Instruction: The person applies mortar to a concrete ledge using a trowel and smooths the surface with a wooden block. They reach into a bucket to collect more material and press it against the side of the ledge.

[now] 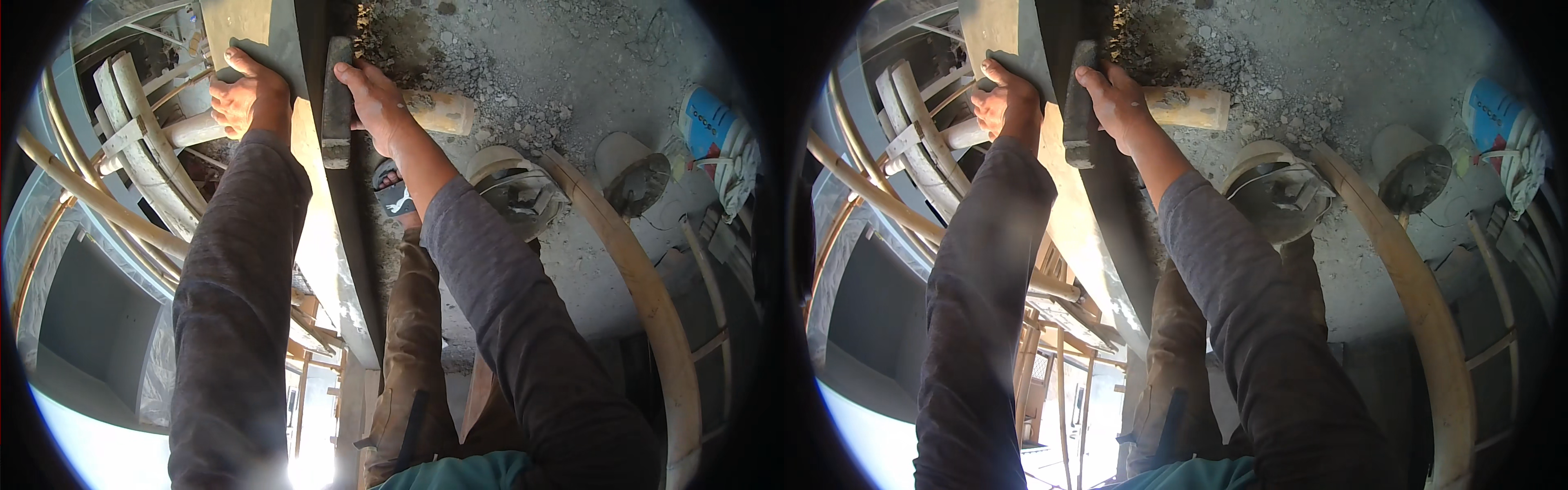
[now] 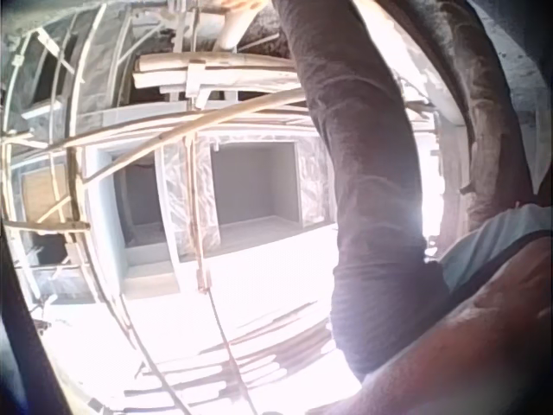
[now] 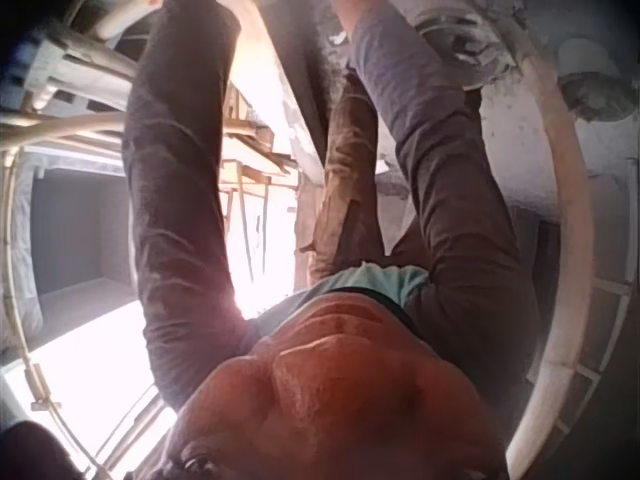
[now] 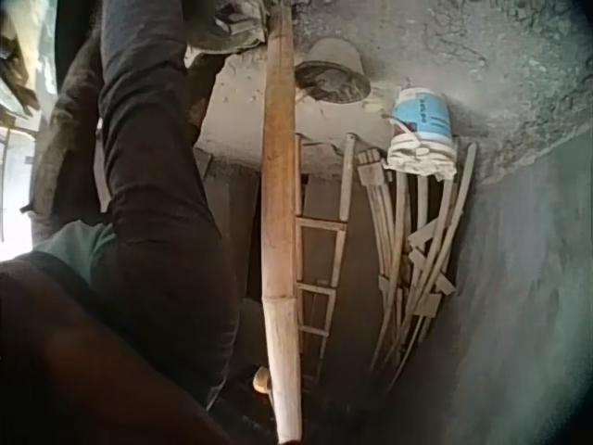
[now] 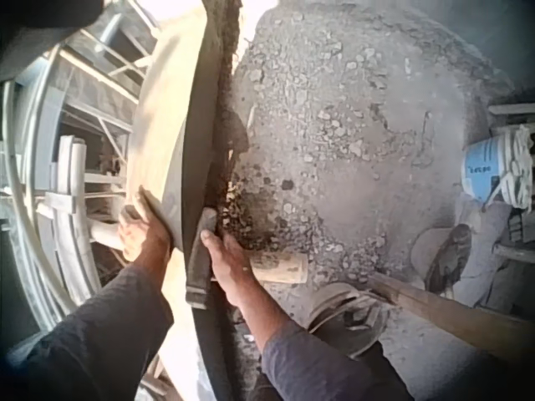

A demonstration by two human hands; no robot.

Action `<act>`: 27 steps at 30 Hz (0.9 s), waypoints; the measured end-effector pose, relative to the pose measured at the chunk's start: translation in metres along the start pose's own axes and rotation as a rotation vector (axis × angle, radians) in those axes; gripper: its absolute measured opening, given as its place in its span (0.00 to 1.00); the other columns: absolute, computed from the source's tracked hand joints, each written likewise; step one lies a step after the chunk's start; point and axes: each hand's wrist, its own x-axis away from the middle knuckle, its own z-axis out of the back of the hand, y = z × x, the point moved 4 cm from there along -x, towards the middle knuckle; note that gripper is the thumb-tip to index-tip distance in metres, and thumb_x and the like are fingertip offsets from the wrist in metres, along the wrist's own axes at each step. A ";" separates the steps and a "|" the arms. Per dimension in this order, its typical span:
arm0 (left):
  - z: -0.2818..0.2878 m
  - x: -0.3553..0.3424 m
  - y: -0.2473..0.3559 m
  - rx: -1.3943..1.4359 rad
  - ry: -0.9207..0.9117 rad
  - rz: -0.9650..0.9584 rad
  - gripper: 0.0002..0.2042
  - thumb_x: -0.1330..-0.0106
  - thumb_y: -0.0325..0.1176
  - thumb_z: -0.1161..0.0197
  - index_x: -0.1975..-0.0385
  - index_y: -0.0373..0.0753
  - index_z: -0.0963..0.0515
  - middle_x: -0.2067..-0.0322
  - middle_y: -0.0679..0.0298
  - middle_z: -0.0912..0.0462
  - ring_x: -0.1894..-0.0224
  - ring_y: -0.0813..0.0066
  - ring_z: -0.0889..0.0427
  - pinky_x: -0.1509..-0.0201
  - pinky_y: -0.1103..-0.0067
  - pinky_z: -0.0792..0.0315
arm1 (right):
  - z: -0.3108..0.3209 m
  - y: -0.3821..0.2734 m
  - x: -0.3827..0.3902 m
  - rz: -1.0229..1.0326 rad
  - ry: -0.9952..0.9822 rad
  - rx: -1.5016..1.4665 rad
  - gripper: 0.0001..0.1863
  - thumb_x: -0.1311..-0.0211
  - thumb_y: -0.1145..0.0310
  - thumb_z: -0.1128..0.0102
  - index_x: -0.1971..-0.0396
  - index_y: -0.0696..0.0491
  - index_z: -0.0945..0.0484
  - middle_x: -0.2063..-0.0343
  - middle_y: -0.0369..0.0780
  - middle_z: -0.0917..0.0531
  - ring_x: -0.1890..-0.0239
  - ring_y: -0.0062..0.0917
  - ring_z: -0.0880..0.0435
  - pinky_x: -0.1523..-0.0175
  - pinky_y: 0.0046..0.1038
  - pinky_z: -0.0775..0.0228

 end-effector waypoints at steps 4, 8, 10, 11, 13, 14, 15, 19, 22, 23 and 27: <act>0.005 0.006 0.003 0.020 -0.015 0.009 0.43 0.31 0.70 0.63 0.36 0.33 0.33 0.38 0.53 0.28 0.31 0.56 0.37 0.29 0.62 0.45 | -0.010 -0.022 -0.015 -0.047 -0.019 0.038 0.32 0.37 0.43 0.39 0.39 0.48 0.27 0.50 0.39 0.19 0.50 0.29 0.21 0.51 0.39 0.27; 0.001 0.009 0.006 0.041 -0.046 -0.048 0.41 0.30 0.69 0.64 0.35 0.34 0.34 0.36 0.53 0.31 0.30 0.56 0.39 0.29 0.60 0.46 | -0.017 -0.074 -0.055 0.011 -0.087 0.092 0.26 0.34 0.47 0.40 0.47 0.51 0.23 0.52 0.39 0.18 0.51 0.31 0.18 0.48 0.46 0.25; 0.009 -0.004 -0.004 0.031 -0.013 -0.066 0.41 0.29 0.68 0.64 0.34 0.35 0.36 0.35 0.53 0.32 0.30 0.55 0.39 0.28 0.59 0.47 | -0.039 -0.118 -0.037 0.103 -0.029 -0.096 0.32 0.32 0.40 0.45 0.40 0.49 0.28 0.46 0.42 0.22 0.52 0.38 0.20 0.50 0.49 0.24; 0.005 0.000 -0.002 0.037 -0.028 -0.065 0.41 0.29 0.68 0.64 0.34 0.35 0.36 0.35 0.53 0.32 0.30 0.55 0.39 0.28 0.59 0.47 | -0.035 -0.144 -0.047 0.105 -0.015 -0.088 0.32 0.32 0.40 0.45 0.40 0.49 0.28 0.46 0.42 0.22 0.52 0.38 0.20 0.50 0.49 0.24; -0.001 0.010 0.007 0.050 -0.043 -0.054 0.41 0.30 0.68 0.64 0.35 0.35 0.35 0.35 0.53 0.32 0.30 0.55 0.39 0.28 0.59 0.47 | -0.025 -0.196 -0.071 0.248 -0.079 -0.121 0.30 0.32 0.39 0.47 0.44 0.49 0.26 0.49 0.41 0.20 0.50 0.37 0.21 0.50 0.49 0.26; -0.003 0.008 0.005 0.053 -0.023 -0.055 0.41 0.30 0.69 0.64 0.36 0.35 0.34 0.35 0.54 0.31 0.30 0.56 0.39 0.28 0.60 0.47 | -0.018 -0.194 -0.070 0.250 -0.073 -0.121 0.30 0.32 0.39 0.47 0.44 0.49 0.26 0.49 0.41 0.20 0.50 0.37 0.21 0.50 0.49 0.26; -0.002 0.003 0.000 0.047 -0.021 -0.056 0.41 0.30 0.69 0.64 0.36 0.35 0.34 0.35 0.54 0.31 0.30 0.56 0.39 0.28 0.60 0.47 | -0.019 -0.192 -0.057 0.321 -0.085 -0.121 0.30 0.32 0.39 0.47 0.44 0.49 0.26 0.50 0.41 0.20 0.50 0.37 0.20 0.50 0.48 0.26; -0.001 -0.001 -0.002 0.042 0.018 -0.020 0.42 0.31 0.70 0.63 0.36 0.36 0.33 0.37 0.55 0.29 0.30 0.58 0.38 0.28 0.61 0.47 | 0.006 -0.128 -0.043 0.104 0.048 -0.005 0.34 0.32 0.39 0.47 0.39 0.50 0.28 0.46 0.43 0.20 0.48 0.39 0.22 0.48 0.49 0.28; 0.000 0.000 -0.002 0.022 0.006 -0.025 0.42 0.32 0.71 0.62 0.33 0.37 0.35 0.35 0.57 0.30 0.30 0.59 0.36 0.28 0.60 0.44 | 0.020 -0.045 -0.009 -0.084 0.107 -0.063 0.25 0.32 0.46 0.44 0.48 0.50 0.23 0.55 0.37 0.16 0.56 0.30 0.17 0.48 0.46 0.26; 0.001 0.000 -0.002 0.016 0.012 -0.027 0.42 0.32 0.71 0.62 0.33 0.37 0.35 0.35 0.57 0.30 0.30 0.59 0.36 0.28 0.60 0.44 | 0.017 -0.032 0.006 -0.182 0.059 -0.032 0.26 0.32 0.45 0.44 0.46 0.50 0.24 0.51 0.38 0.18 0.53 0.32 0.18 0.48 0.47 0.26; 0.001 0.001 0.004 0.015 0.005 -0.010 0.43 0.32 0.71 0.62 0.34 0.37 0.34 0.35 0.56 0.29 0.31 0.58 0.35 0.28 0.60 0.43 | -0.004 -0.025 -0.011 -0.177 0.040 -0.070 0.27 0.34 0.45 0.42 0.44 0.50 0.25 0.50 0.40 0.19 0.53 0.34 0.19 0.49 0.48 0.26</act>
